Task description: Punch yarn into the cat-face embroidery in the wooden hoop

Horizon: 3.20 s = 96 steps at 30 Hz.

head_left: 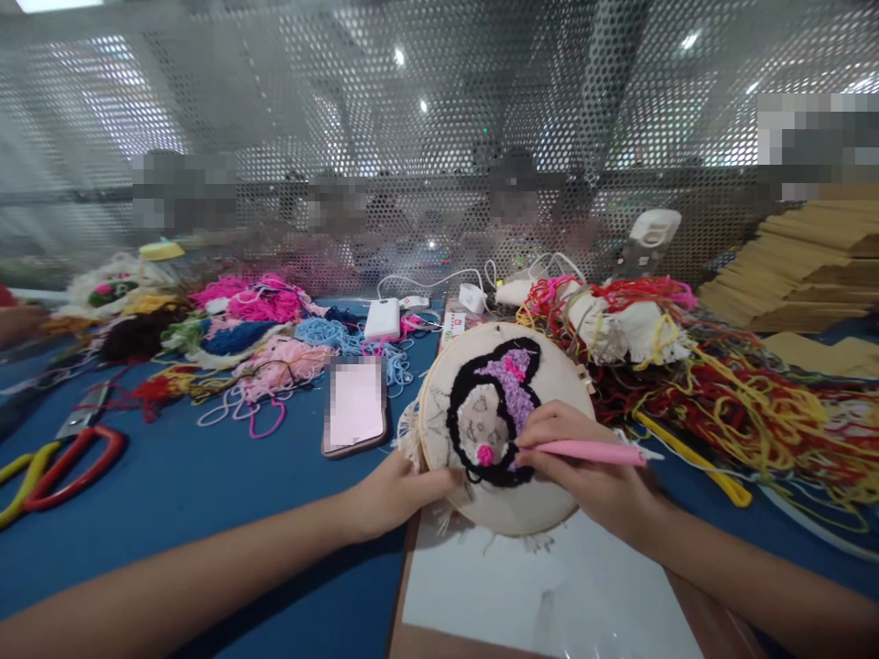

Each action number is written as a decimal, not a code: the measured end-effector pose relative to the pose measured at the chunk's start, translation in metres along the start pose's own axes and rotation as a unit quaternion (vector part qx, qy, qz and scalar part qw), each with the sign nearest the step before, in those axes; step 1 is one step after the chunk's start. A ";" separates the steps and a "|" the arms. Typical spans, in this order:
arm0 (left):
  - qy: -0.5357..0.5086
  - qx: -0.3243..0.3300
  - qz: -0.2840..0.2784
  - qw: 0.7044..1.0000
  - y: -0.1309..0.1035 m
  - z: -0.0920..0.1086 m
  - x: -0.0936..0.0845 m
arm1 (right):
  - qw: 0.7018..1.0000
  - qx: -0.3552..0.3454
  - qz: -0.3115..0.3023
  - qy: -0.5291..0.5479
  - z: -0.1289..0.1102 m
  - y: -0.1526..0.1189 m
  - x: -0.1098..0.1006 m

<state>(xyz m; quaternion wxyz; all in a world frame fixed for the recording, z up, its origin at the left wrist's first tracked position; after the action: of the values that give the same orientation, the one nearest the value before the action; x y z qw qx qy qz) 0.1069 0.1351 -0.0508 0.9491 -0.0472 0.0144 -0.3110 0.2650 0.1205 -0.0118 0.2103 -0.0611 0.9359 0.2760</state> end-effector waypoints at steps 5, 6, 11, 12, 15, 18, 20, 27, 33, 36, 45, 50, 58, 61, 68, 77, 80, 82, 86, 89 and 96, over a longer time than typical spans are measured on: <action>0.002 -0.004 -0.005 1.000 0.000 -0.002 0.000 | 0.999 0.024 -0.030 -0.013 -0.005 -0.001 -0.001; 0.002 -0.006 -0.008 1.000 0.000 -0.002 0.000 | 0.999 0.028 -0.034 -0.015 -0.006 -0.002 -0.001; 0.022 0.011 -0.012 1.000 -0.003 0.005 0.002 | 0.999 0.026 -0.019 -0.028 -0.005 -0.004 -0.001; 0.027 0.022 -0.015 0.999 -0.004 0.008 0.003 | 0.999 0.026 -0.014 -0.032 -0.003 -0.005 -0.001; 0.042 0.050 -0.033 0.997 -0.006 0.016 0.008 | 0.999 0.031 -0.006 -0.035 0.002 -0.005 0.004; 0.054 0.065 -0.041 0.996 -0.006 0.019 0.011 | 0.999 0.023 0.009 -0.042 0.000 -0.004 0.006; 0.053 0.065 -0.037 0.996 -0.005 0.018 0.010 | 0.998 0.010 0.009 -0.059 -0.004 -0.003 0.005; 0.042 0.011 -0.003 0.999 -0.003 0.006 0.003 | 0.998 -0.005 -0.014 -0.068 -0.010 -0.002 0.003; 0.039 0.024 0.010 0.999 -0.002 0.007 0.001 | 0.997 -0.021 -0.014 -0.068 -0.008 -0.002 0.006; 0.039 0.011 0.013 0.999 -0.001 0.002 0.000 | 1.000 0.014 0.019 -0.012 0.004 -0.004 0.001; 0.027 -0.011 0.027 0.999 0.001 -0.005 -0.004 | 0.976 0.082 0.083 0.186 0.015 -0.004 -0.008; 0.016 -0.021 0.019 0.999 0.001 -0.009 -0.004 | 0.961 0.084 0.096 0.245 0.012 -0.004 -0.010; -0.018 0.013 0.017 1.000 0.002 0.003 0.000 | 0.946 0.092 0.125 0.285 0.015 0.001 -0.016; -0.019 0.007 0.007 1.000 0.002 0.002 0.001 | 0.950 0.093 0.120 0.273 0.015 0.001 -0.015; -0.019 0.023 0.008 1.000 0.002 0.003 0.000 | 0.966 0.067 0.101 0.230 0.014 0.000 -0.012; 0.005 0.028 -0.001 1.000 0.000 0.003 0.001 | 0.974 0.051 0.104 0.196 0.013 0.000 -0.012; 0.008 0.029 -0.007 1.000 0.000 0.003 0.002 | 0.982 0.047 0.094 0.155 0.015 -0.001 -0.012; 0.018 0.030 -0.006 0.999 -0.001 0.003 0.001 | 0.989 0.031 0.083 0.114 0.013 -0.001 -0.011; 0.046 0.051 -0.003 0.998 -0.003 0.009 0.002 | 0.999 -0.039 0.033 0.015 -0.003 -0.001 -0.005; 0.062 0.067 -0.013 0.996 -0.005 0.016 0.005 | 0.997 -0.046 -0.019 -0.053 -0.009 -0.001 0.003; 0.017 0.029 0.017 0.999 -0.001 0.007 0.001 | 0.995 0.080 0.038 0.045 0.014 0.000 -0.004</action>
<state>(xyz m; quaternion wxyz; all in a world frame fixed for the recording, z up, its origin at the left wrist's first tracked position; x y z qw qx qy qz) 0.1072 0.1346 -0.0442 0.9550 -0.0140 0.0225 -0.2954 0.2732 0.1275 -0.0208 0.1617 -0.0205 0.9650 0.2052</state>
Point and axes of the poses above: each hand's wrist, its own y-axis towards the middle knuckle, its own x-axis out of the palm, z = x × y, the point moved 8 cm from there along y, towards the middle knuckle, and after that the axes turned 2 degrees about z, right-handed, at the moved point
